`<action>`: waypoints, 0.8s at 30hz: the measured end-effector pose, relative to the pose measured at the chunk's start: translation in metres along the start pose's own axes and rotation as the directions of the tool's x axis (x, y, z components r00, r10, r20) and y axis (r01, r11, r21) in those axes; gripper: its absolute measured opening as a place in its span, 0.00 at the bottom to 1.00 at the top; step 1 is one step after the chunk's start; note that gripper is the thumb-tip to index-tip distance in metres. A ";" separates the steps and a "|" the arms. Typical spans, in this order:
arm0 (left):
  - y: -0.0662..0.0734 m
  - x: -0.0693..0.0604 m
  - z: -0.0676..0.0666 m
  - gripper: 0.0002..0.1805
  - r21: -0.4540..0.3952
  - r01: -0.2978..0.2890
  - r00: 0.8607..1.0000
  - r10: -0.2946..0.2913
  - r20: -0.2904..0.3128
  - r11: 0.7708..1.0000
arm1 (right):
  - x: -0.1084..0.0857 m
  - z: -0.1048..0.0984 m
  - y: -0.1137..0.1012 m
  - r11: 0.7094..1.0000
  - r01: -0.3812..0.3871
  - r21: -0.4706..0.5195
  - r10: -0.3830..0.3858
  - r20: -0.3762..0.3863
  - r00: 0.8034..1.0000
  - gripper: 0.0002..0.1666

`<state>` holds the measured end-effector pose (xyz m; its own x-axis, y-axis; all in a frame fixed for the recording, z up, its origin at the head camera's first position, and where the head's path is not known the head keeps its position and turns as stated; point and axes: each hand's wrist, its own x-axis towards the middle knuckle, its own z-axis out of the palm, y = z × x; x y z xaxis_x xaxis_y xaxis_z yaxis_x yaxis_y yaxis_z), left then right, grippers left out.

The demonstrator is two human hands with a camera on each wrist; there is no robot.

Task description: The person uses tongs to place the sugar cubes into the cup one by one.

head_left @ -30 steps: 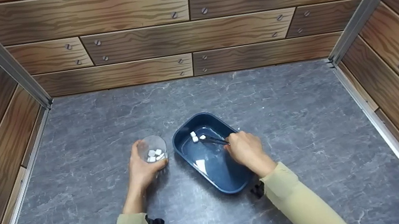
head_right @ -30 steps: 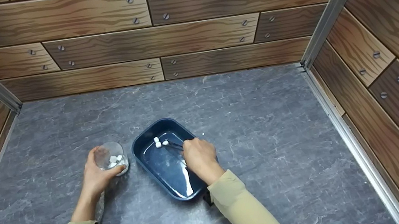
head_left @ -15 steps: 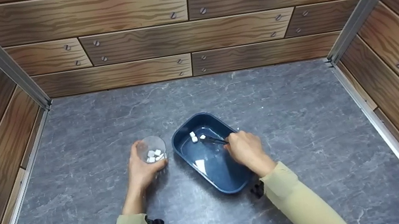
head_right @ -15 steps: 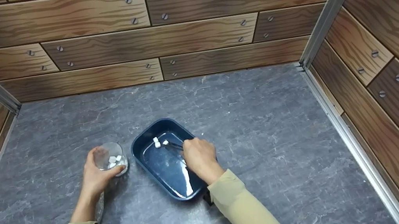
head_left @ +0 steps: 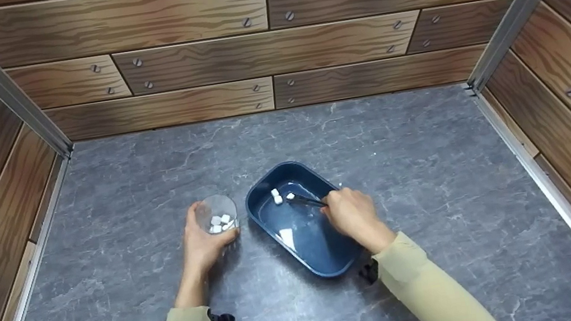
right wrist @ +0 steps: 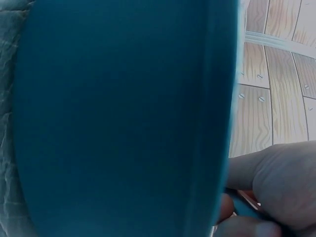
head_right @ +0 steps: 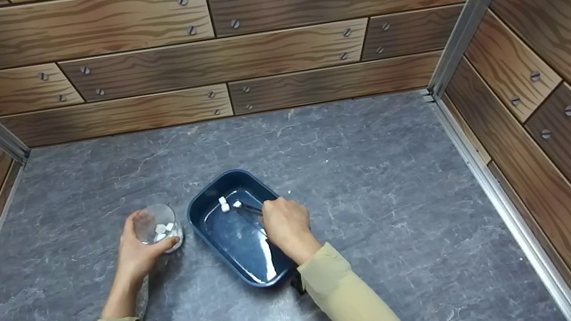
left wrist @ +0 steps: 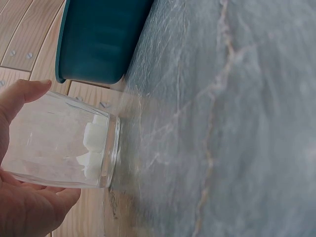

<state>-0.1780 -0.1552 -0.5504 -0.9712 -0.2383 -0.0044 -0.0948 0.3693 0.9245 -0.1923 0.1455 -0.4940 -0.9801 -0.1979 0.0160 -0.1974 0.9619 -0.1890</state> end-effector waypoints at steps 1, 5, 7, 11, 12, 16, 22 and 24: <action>0.000 0.000 0.000 0.55 -0.002 0.000 1.000 0.000 0.000 1.000 | 0.000 0.000 0.000 1.000 0.001 0.001 -0.001 0.001 1.000 0.08; 0.000 0.000 0.001 0.54 -0.009 -0.001 1.000 0.001 -0.005 1.000 | -0.001 -0.001 0.000 1.000 0.005 0.006 -0.005 -0.007 1.000 0.08; 0.000 0.000 0.001 0.54 -0.007 -0.003 1.000 0.003 -0.008 1.000 | -0.002 -0.002 0.000 1.000 0.008 0.007 -0.008 -0.014 1.000 0.08; 0.000 0.000 0.000 0.55 -0.007 -0.007 1.000 0.007 -0.011 1.000 | -0.003 -0.004 0.000 1.000 0.017 0.007 -0.016 -0.031 0.999 0.08; 0.001 0.000 0.000 0.55 -0.008 -0.007 1.000 0.007 -0.011 1.000 | -0.003 -0.004 0.001 1.000 0.018 0.009 -0.017 -0.033 0.999 0.08; 0.001 0.000 0.000 0.55 -0.007 0.001 1.000 -0.001 -0.005 1.000 | -0.003 -0.008 0.000 1.000 0.019 0.025 -0.018 -0.025 1.000 0.08; 0.001 -0.001 0.000 0.56 -0.001 0.004 1.000 -0.004 0.002 1.000 | -0.004 -0.015 0.001 0.998 0.009 0.057 -0.008 -0.008 1.000 0.08; 0.001 -0.001 0.000 0.56 0.001 0.001 1.000 -0.001 0.006 1.000 | -0.005 -0.017 0.002 0.998 0.011 0.063 -0.010 -0.018 1.000 0.08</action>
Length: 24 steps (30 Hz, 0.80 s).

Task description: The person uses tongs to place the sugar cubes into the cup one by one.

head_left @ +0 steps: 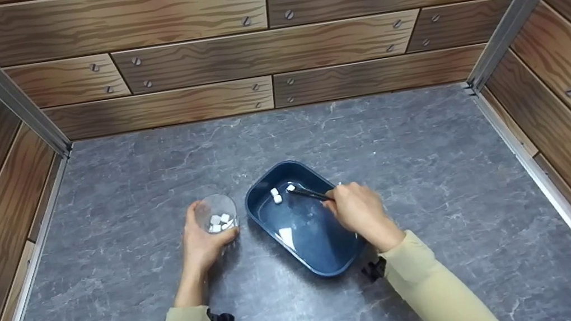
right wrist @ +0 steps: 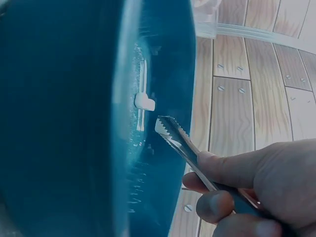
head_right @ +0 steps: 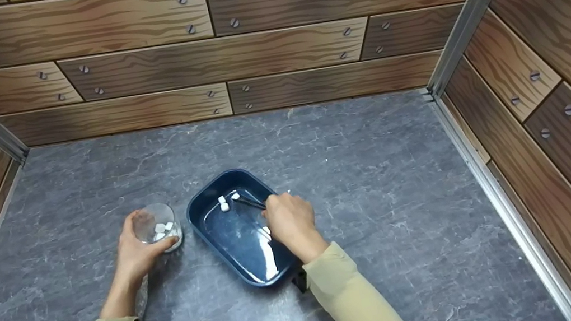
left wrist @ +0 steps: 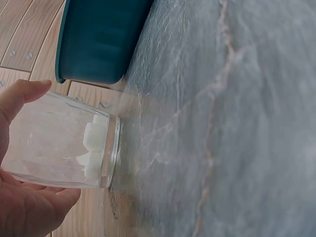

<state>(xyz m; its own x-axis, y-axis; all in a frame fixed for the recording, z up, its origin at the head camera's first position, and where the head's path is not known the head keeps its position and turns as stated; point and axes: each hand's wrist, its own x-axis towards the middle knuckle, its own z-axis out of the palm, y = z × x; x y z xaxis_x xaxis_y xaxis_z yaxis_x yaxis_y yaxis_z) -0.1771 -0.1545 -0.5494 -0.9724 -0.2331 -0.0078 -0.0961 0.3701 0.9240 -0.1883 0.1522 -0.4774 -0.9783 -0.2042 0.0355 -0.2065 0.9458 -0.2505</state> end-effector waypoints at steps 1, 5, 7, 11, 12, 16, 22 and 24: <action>0.000 0.000 0.000 0.56 0.004 0.000 1.000 0.000 0.000 1.000 | 0.000 -0.001 0.000 1.000 0.000 0.004 0.000 -0.002 1.000 0.08; -0.001 0.000 0.000 0.55 0.006 -0.001 1.000 0.001 0.004 1.000 | -0.002 -0.005 -0.001 1.000 -0.010 0.020 0.010 0.013 1.000 0.08; 0.000 0.000 -0.001 0.56 0.006 0.003 1.000 -0.003 0.002 1.000 | -0.003 -0.007 -0.002 1.000 -0.012 0.025 0.012 0.017 1.000 0.08; 0.000 0.001 -0.001 0.57 0.004 0.012 1.000 -0.012 0.006 1.000 | -0.005 -0.011 -0.007 1.000 0.017 0.016 -0.017 -0.010 1.000 0.09; 0.000 0.001 -0.001 0.57 0.006 0.015 1.000 -0.015 0.006 1.000 | -0.006 -0.012 -0.009 0.999 0.030 0.013 -0.030 -0.020 0.999 0.09; 0.000 0.001 -0.001 0.57 0.011 0.019 1.000 -0.020 0.006 1.000 | -0.007 -0.015 -0.019 0.996 0.083 0.031 -0.082 -0.047 0.996 0.08; 0.000 0.000 -0.001 0.58 0.010 0.015 1.000 -0.015 -0.001 1.000 | -0.007 -0.016 -0.036 0.983 0.171 0.072 -0.164 -0.086 0.983 0.08; 0.000 0.000 -0.001 0.58 0.005 0.013 1.000 -0.013 -0.002 1.000 | -0.008 -0.016 -0.042 0.977 0.199 0.079 -0.190 -0.101 0.977 0.08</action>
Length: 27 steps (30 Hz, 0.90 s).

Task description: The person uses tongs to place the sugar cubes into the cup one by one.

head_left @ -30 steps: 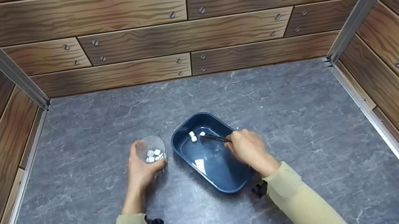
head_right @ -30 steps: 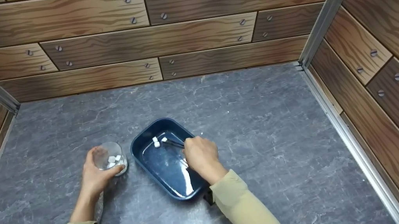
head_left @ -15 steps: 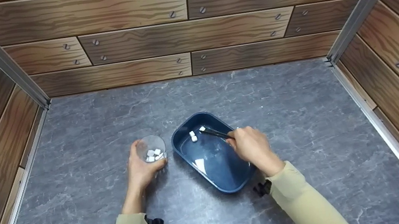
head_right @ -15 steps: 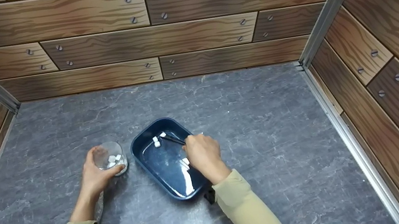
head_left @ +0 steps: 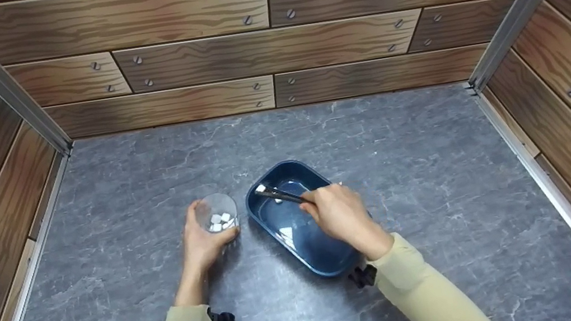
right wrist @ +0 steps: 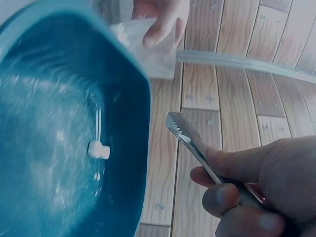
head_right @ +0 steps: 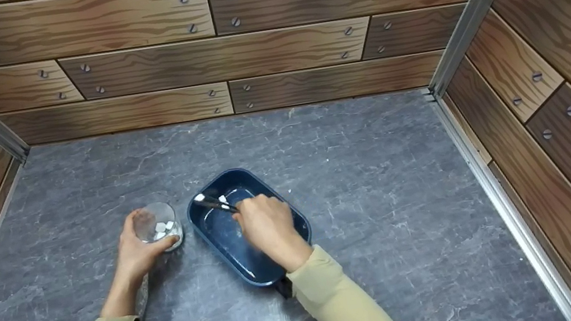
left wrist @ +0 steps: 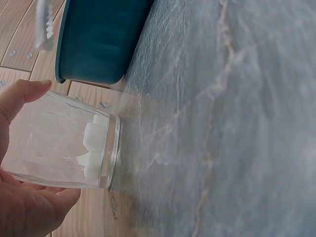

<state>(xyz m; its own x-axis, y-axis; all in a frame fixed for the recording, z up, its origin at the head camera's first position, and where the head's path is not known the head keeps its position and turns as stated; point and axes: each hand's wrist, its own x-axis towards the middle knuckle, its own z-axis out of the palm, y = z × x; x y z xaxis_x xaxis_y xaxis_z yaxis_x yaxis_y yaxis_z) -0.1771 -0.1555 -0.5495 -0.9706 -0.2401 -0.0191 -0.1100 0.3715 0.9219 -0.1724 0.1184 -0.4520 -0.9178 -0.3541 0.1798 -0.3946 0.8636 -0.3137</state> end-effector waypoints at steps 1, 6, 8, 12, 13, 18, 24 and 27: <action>0.000 0.000 0.000 0.58 -0.002 -0.001 1.000 0.001 0.000 1.000 | 0.001 0.000 -0.003 1.000 0.013 0.001 -0.013 -0.004 1.000 0.07; 0.000 0.000 0.000 0.57 -0.031 -0.021 1.000 0.021 0.006 0.999 | 0.003 0.004 -0.018 0.997 0.073 -0.005 -0.073 -0.015 0.997 0.09; 0.000 0.000 0.000 0.57 -0.040 -0.026 1.000 0.026 0.007 0.999 | 0.004 0.005 -0.024 0.996 0.089 -0.010 -0.089 -0.006 0.996 0.09; -0.001 0.000 0.001 0.57 -0.032 -0.025 1.000 0.025 0.002 0.999 | 0.006 0.008 -0.036 0.993 0.113 -0.028 -0.113 0.007 0.994 0.09; -0.001 0.000 0.001 0.57 -0.030 -0.023 1.000 0.023 0.001 0.999 | 0.006 0.009 -0.038 0.992 0.123 -0.030 -0.123 0.007 0.992 0.08; -0.001 0.000 0.002 0.57 -0.030 -0.019 1.000 0.019 0.002 0.999 | 0.007 0.015 -0.044 0.982 0.183 -0.037 -0.184 -0.022 0.983 0.10; 0.000 0.000 0.000 0.58 -0.022 -0.013 1.000 0.013 0.009 1.000 | 0.005 0.018 -0.040 0.985 0.172 -0.034 -0.173 -0.046 0.984 0.15; 0.000 0.000 -0.001 0.58 -0.013 -0.011 1.000 0.011 0.003 1.000 | 0.005 0.017 -0.035 0.991 0.132 -0.025 -0.133 -0.032 0.991 0.17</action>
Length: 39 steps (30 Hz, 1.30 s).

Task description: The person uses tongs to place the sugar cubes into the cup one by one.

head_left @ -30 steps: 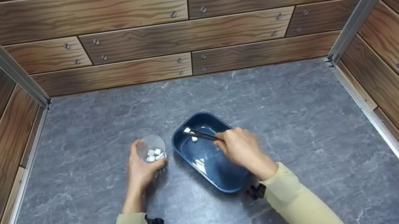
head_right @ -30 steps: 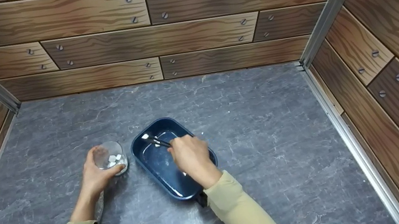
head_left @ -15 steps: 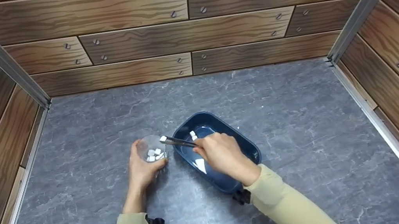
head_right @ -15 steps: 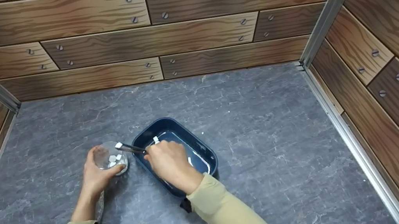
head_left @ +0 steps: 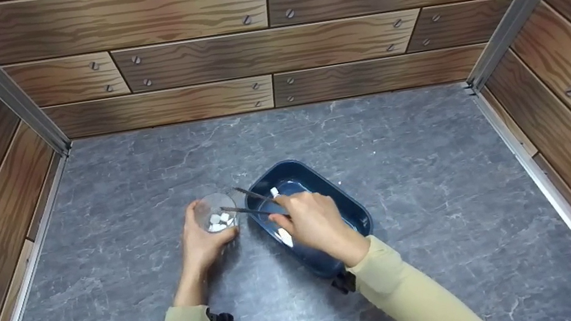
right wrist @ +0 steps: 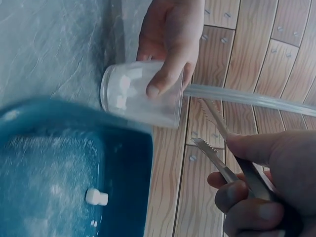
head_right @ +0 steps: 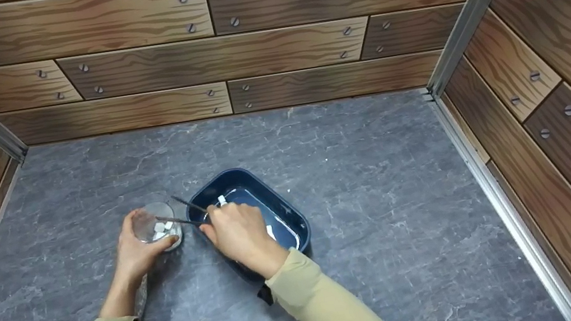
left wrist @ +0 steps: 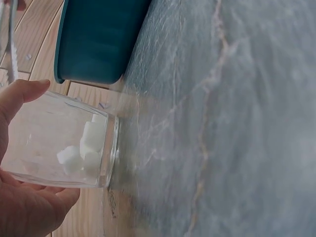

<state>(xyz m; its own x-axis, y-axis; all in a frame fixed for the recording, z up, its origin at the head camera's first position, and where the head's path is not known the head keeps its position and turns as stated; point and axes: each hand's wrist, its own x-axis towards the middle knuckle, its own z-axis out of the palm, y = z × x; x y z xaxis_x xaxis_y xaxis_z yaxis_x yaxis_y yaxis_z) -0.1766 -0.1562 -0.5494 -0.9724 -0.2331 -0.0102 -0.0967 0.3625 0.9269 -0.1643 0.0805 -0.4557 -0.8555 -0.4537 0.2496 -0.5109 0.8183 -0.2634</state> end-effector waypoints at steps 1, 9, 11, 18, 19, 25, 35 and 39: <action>0.000 0.000 0.000 0.57 0.003 0.000 1.000 0.000 -0.001 1.000 | 0.000 -0.001 0.002 1.000 -0.014 0.001 0.014 0.007 1.000 0.18; -0.001 0.000 -0.003 0.59 -0.010 0.013 0.999 -0.013 0.038 1.000 | -0.005 -0.003 0.023 0.996 -0.091 -0.007 0.091 0.019 0.996 0.19; -0.002 -0.001 -0.004 0.57 -0.005 0.014 0.999 -0.013 0.050 1.000 | -0.006 -0.004 0.028 0.995 -0.097 -0.006 0.097 0.009 0.995 0.19; -0.004 0.000 -0.007 0.52 0.006 -0.026 0.998 0.025 0.059 1.000 | -0.010 -0.005 0.040 0.987 -0.158 -0.007 0.158 0.022 0.987 0.21; -0.003 0.000 -0.007 0.51 0.007 -0.030 0.998 0.029 0.061 1.000 | -0.010 -0.006 0.041 0.986 -0.168 -0.010 0.168 0.027 0.985 0.21; -0.002 0.004 -0.013 0.52 0.053 -0.049 0.994 0.043 0.100 0.997 | -0.009 -0.011 0.047 0.979 -0.202 -0.016 0.203 0.032 0.979 0.19; 0.002 0.007 -0.015 0.55 0.070 -0.065 0.989 0.055 0.139 0.995 | -0.007 -0.011 0.052 0.957 -0.278 -0.080 0.284 0.077 0.956 0.19; 0.004 0.009 -0.016 0.55 0.098 -0.074 0.987 0.059 0.147 0.992 | -0.006 -0.009 0.054 0.946 -0.314 -0.086 0.322 0.116 0.940 0.19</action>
<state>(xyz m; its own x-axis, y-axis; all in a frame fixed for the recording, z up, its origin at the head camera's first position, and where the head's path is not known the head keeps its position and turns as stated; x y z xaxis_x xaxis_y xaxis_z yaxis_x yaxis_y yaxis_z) -0.1822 -0.1709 -0.5402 -0.9970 -0.0761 -0.0102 -0.0446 0.4656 0.8839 -0.1858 0.1302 -0.4629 -0.9782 -0.2036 0.0418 -0.2075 0.9465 -0.2472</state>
